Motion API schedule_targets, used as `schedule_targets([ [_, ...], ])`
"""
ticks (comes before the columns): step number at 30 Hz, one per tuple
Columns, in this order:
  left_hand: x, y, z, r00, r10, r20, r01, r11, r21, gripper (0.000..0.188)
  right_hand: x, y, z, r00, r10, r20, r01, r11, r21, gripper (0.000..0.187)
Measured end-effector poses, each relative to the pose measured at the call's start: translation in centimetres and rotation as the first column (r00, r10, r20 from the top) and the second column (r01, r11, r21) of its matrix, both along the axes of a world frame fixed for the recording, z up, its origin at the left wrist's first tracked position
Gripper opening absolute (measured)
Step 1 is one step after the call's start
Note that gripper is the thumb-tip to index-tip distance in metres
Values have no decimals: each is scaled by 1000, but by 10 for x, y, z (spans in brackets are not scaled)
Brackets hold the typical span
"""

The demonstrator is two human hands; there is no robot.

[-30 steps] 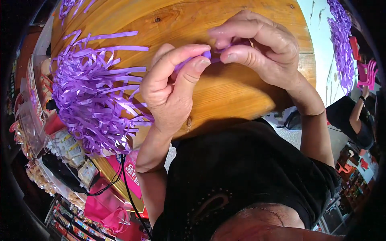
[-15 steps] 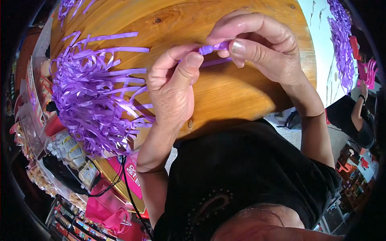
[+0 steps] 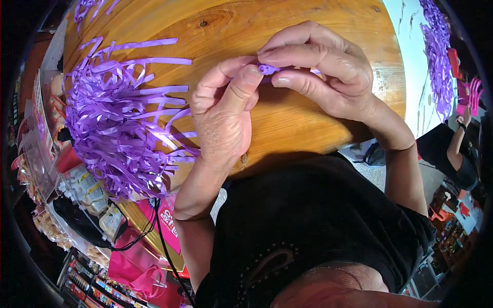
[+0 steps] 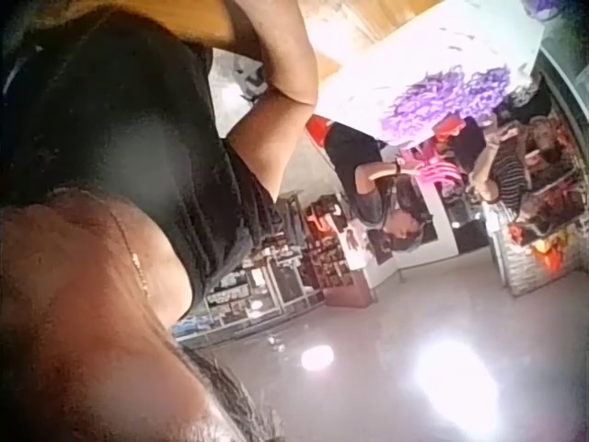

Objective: Rolling and twisting purple plastic strips into decorative shapes.

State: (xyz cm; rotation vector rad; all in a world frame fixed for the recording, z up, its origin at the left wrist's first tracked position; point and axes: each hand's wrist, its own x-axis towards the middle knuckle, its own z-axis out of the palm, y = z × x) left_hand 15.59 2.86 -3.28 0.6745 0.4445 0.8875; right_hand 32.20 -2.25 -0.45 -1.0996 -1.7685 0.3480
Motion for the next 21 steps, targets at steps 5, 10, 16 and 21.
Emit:
schedule_targets([
  [5,-3,1,-1,999,-46,1,46,999,-9,18,4,-1,0,1000,-13,20,13,1000,-4,23],
  [10,-3,1,3,996,-66,-60,74,986,147,22,8,-2,6,998,-59,36,59,998,8,21],
  [16,-4,3,-1,994,-17,-106,32,990,141,21,8,-2,5,999,-40,36,39,999,27,23],
  [21,-3,2,1,990,11,-139,14,985,174,20,7,-4,2,994,-68,82,63,996,56,23],
])
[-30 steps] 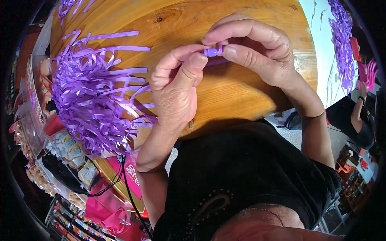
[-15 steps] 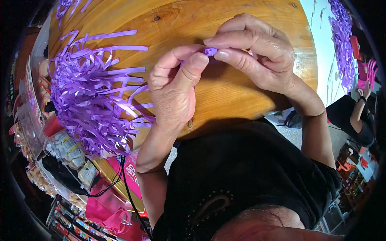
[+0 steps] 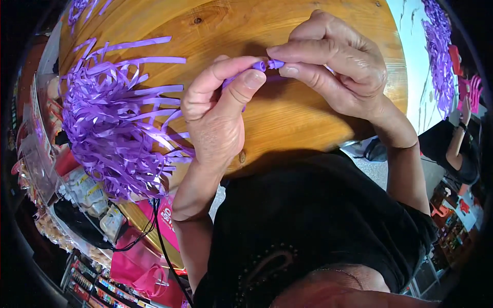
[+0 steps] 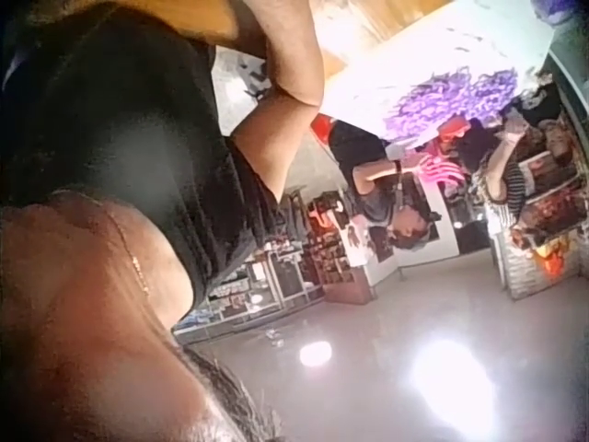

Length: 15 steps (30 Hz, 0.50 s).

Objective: Rolling and twisting purple plastic strips into decorative shapes.

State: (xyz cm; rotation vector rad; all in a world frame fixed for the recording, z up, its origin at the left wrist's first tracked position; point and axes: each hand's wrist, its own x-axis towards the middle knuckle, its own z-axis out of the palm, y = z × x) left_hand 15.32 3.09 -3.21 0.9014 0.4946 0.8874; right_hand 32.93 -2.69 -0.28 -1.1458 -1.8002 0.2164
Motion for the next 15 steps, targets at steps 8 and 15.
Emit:
schedule_targets([
  [8,2,2,-6,995,54,-83,-35,974,223,20,-3,-5,33,997,-78,8,78,969,-235,23],
  [15,-1,2,-7,983,121,-142,-57,919,391,21,0,-6,38,999,-40,28,46,961,-274,24],
])
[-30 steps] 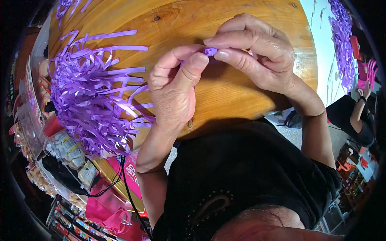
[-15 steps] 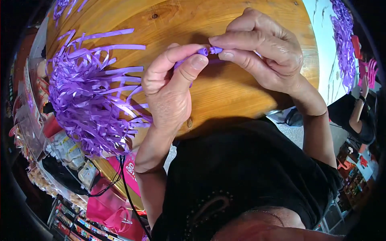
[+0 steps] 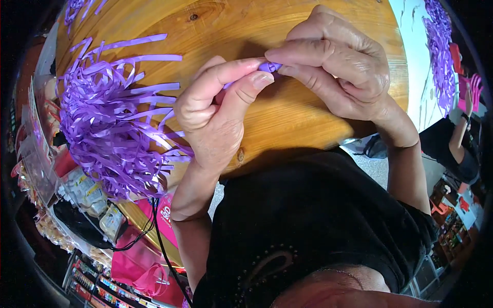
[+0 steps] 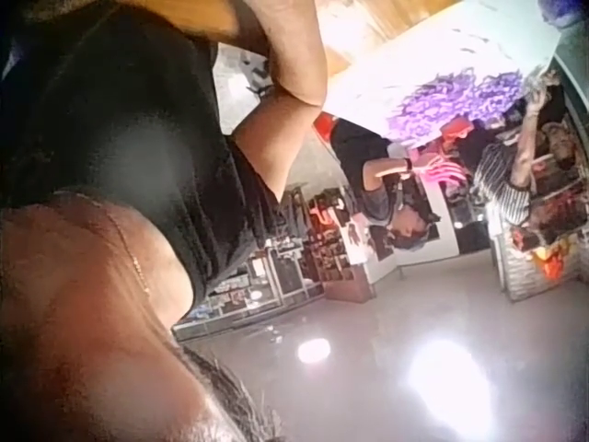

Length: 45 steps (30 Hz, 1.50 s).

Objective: Rolling and twisting purple plastic strips into decorative shapes.

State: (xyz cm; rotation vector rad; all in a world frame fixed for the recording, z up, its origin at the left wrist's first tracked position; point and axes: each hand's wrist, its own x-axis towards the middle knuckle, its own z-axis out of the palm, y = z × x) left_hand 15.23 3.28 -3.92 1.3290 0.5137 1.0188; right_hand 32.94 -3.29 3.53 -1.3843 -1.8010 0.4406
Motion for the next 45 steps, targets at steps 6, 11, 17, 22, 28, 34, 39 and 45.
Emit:
schedule_targets([
  [6,0,0,1,992,107,-71,-90,973,211,23,1,0,4,998,9,59,-10,1000,6,22],
  [11,-1,1,1,990,118,-84,-91,959,269,23,5,15,-38,979,161,127,-204,843,498,20],
  [17,-1,0,3,991,91,-98,-64,967,245,23,3,4,-20,985,117,-131,-124,991,-47,21],
  [22,-2,0,0,992,83,-94,-56,964,260,23,4,5,-26,970,125,-207,-144,986,-79,19],
  [28,-3,2,0,995,45,-92,-23,974,227,23,3,4,-37,917,130,-376,-164,985,-59,18],
  [34,-3,3,4,996,17,-89,3,976,216,21,2,1,-39,912,66,-404,-110,990,-87,15],
  [39,-1,1,2,996,35,-79,-21,986,168,20,0,0,-41,896,45,-442,-96,991,-93,14],
  [45,0,-1,4,998,43,-50,-36,990,136,20,1,2,-42,932,95,-350,-99,995,8,14],
])
